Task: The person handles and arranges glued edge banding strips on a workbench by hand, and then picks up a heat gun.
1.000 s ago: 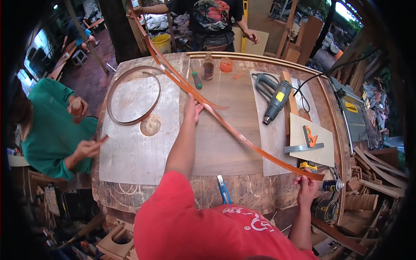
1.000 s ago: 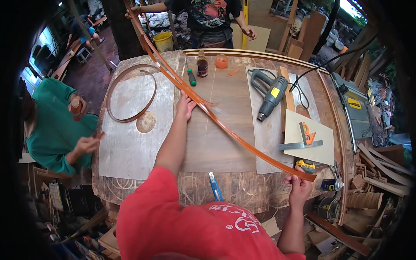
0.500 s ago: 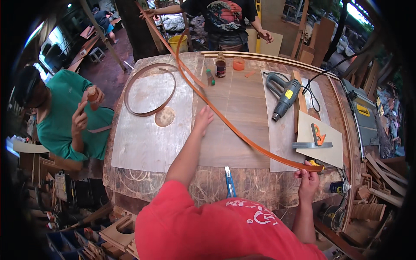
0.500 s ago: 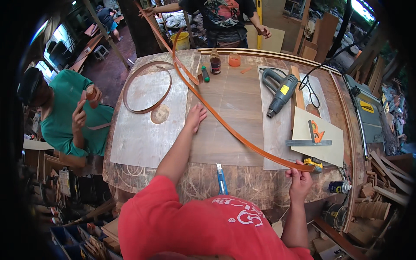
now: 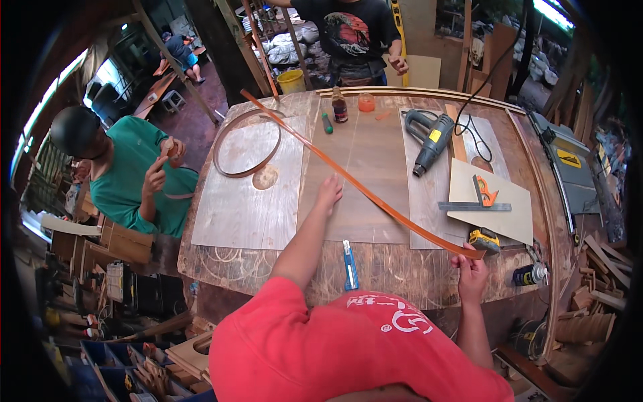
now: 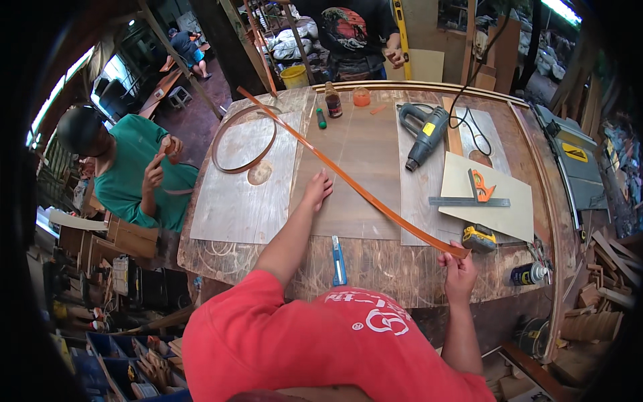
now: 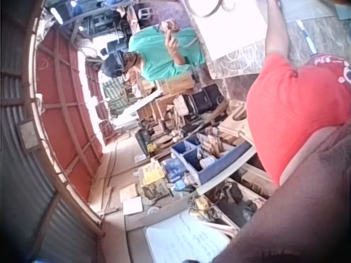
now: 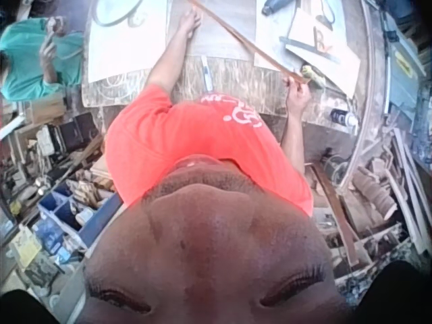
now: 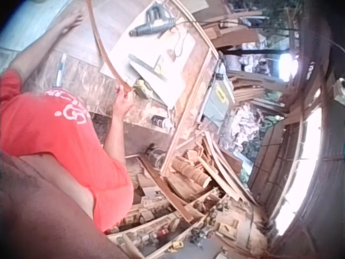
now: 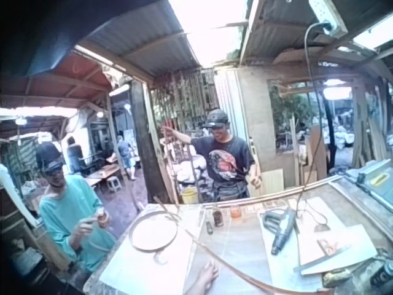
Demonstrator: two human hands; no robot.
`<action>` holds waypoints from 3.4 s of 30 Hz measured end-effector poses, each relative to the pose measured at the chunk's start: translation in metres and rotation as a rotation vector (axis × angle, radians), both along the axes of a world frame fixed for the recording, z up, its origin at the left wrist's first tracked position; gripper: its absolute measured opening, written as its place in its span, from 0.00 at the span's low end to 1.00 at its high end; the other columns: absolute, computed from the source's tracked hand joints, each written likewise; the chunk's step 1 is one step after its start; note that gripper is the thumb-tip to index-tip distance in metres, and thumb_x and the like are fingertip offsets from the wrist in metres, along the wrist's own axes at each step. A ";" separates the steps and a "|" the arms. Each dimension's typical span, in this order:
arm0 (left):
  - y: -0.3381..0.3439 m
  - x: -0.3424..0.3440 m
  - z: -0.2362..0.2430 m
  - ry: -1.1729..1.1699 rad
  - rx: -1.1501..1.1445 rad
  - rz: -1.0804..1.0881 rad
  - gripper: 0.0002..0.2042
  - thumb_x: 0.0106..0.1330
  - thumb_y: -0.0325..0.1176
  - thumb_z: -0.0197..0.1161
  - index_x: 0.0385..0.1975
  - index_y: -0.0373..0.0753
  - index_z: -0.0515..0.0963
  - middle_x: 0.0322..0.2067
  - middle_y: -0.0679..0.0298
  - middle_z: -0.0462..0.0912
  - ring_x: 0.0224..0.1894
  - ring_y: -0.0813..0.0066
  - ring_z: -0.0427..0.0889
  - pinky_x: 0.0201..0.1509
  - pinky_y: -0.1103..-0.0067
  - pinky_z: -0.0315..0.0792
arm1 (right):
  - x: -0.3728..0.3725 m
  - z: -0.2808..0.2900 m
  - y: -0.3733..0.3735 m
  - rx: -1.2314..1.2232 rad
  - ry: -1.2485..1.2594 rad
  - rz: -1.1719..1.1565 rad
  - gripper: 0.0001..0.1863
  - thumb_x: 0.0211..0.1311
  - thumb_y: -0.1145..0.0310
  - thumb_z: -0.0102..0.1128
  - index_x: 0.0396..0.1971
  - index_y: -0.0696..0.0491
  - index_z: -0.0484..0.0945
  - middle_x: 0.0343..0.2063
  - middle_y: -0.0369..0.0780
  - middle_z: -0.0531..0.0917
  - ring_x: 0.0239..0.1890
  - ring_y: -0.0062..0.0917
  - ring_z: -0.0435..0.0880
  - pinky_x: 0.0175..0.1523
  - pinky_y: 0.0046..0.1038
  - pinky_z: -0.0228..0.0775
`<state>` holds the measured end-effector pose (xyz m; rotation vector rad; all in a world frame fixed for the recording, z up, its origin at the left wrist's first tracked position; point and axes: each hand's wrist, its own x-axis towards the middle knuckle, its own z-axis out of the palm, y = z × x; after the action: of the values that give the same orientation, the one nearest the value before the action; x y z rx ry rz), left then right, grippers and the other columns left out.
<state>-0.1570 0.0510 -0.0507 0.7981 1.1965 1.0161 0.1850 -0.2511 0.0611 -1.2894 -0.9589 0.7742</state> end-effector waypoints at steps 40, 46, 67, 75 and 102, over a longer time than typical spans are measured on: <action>0.095 0.029 0.003 0.001 0.089 0.155 0.27 0.72 0.46 0.45 0.65 0.37 0.53 0.59 0.56 0.67 0.59 0.67 0.68 0.61 0.72 0.64 | -0.012 -0.059 0.003 -0.182 -0.006 -0.103 0.17 0.62 0.79 0.53 0.51 0.64 0.70 0.31 0.39 0.81 0.33 0.18 0.80 0.40 0.19 0.73; 0.043 0.028 0.005 0.051 0.044 0.010 0.30 0.71 0.44 0.49 0.67 0.37 0.49 0.61 0.58 0.65 0.62 0.69 0.65 0.58 0.77 0.66 | -0.012 -0.066 0.001 -0.135 -0.043 -0.056 0.17 0.61 0.78 0.56 0.51 0.64 0.71 0.30 0.38 0.81 0.32 0.17 0.79 0.40 0.19 0.72; -0.165 -0.028 -0.018 0.343 0.142 -0.070 0.27 0.69 0.40 0.53 0.65 0.37 0.56 0.53 0.60 0.72 0.55 0.75 0.72 0.55 0.79 0.68 | 0.017 -0.084 -0.005 -0.098 -0.492 0.041 0.27 0.53 0.68 0.66 0.55 0.56 0.71 0.25 0.41 0.83 0.26 0.22 0.82 0.35 0.23 0.72; -0.207 -0.038 -0.008 0.677 0.241 -0.103 0.27 0.64 0.41 0.57 0.61 0.34 0.63 0.53 0.51 0.74 0.56 0.62 0.72 0.58 0.75 0.66 | 0.041 -0.099 -0.027 -0.314 -0.809 0.192 0.37 0.49 0.57 0.69 0.59 0.55 0.65 0.33 0.43 0.81 0.35 0.35 0.79 0.41 0.33 0.70; -0.269 -0.067 0.005 1.132 0.120 -0.087 0.29 0.60 0.44 0.59 0.55 0.27 0.68 0.56 0.41 0.68 0.61 0.50 0.65 0.65 0.70 0.59 | 0.027 -0.094 0.073 -0.416 0.457 0.033 0.25 0.64 0.52 0.54 0.46 0.60 0.70 0.37 0.42 0.76 0.29 0.23 0.79 0.25 0.19 0.73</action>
<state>-0.2243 -0.2179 -0.0459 1.6032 2.0176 0.5188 0.2122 -0.1783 -0.0334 -1.3638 -0.4625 1.2761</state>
